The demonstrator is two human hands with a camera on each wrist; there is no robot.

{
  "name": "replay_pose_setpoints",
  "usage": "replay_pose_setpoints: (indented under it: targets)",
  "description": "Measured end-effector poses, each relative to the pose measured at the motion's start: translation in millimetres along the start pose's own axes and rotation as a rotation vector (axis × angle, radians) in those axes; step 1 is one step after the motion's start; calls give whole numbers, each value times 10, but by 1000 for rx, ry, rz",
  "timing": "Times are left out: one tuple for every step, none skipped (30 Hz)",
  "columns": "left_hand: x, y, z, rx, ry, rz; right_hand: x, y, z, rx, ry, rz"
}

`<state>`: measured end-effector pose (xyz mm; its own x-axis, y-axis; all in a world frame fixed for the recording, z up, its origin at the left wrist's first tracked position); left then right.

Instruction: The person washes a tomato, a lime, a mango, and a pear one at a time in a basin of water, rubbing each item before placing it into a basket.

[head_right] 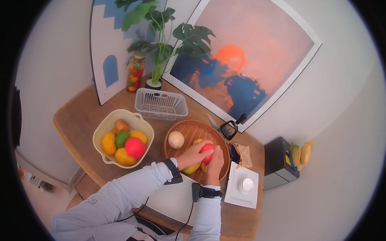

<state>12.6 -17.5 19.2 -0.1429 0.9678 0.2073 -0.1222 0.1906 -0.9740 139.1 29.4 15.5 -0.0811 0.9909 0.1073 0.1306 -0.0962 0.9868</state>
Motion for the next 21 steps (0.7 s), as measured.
replay_pose_setpoints:
  targets:
    - [-8, -24, 11, -27, 32, 31, -34, 46, -35, -126, 64, 214]
    - [45, 67, 26, -156, 55, 77, -84, 74, -84, -253, 126, 427]
    - [137, 230, 53, -284, 78, 125, -160, 170, -181, -381, 188, 637]
    - [170, 256, 103, -411, 98, 173, -176, 199, -224, -401, 301, 668]
    - [169, 276, 120, -392, 85, 193, -169, 174, -222, -390, 308, 644]
    - [129, 190, 164, -370, 73, 209, -153, 145, -222, -378, 314, 624]
    - [129, 105, 198, -346, 61, 217, -135, 133, -229, -363, 318, 612]
    - [146, 102, 148, -400, 77, 230, -144, 129, -219, -384, 240, 609]
    - [133, 66, 126, -380, 91, 197, -141, 133, -196, -375, 196, 548]
    - [117, 34, 120, -360, 108, 162, -131, 142, -167, -366, 151, 488]
    - [109, 1, 112, -340, 125, 129, -122, 157, -142, -355, 105, 427]
    - [61, -100, 114, -347, 147, 144, -137, 210, -152, -402, 30, 526]
    - [73, -93, 94, -223, 140, 22, -140, 267, -131, -331, 1, 397]
    - [91, -36, 64, -98, 131, -96, -168, 324, -108, -257, -25, 265]
    - [85, -91, 67, 26, 122, -212, -201, 356, -92, -181, -48, 130]
    - [86, -125, 67, 56, 112, -179, -186, 315, -76, -195, -56, 171]
    - [72, -136, 69, 72, 134, -84, -206, 326, -52, -221, -27, 146]
    - [-16, -332, 135, 88, 153, 14, -243, 379, -33, -247, 3, 119]
    - [-77, -428, 174, 104, 172, 116, -281, 411, -6, -272, 34, 88]
    - [-83, -409, 183, 232, 166, 43, -299, 431, 40, -336, 72, 139]
    - [-78, -368, 197, 359, 161, -30, -305, 454, 105, -400, 112, 188]
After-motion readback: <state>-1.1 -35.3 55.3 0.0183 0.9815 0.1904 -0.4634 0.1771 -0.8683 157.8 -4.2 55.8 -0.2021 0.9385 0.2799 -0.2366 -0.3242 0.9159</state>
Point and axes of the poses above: each hand's wrist, its own x-axis towards the middle knuckle, its own z-axis out of the back of the hand, y = z × x, the point moved 1 cm from there along x, towards the middle knuckle, and after that the axes turned 14 degrees about x, right-handed, at the moved point
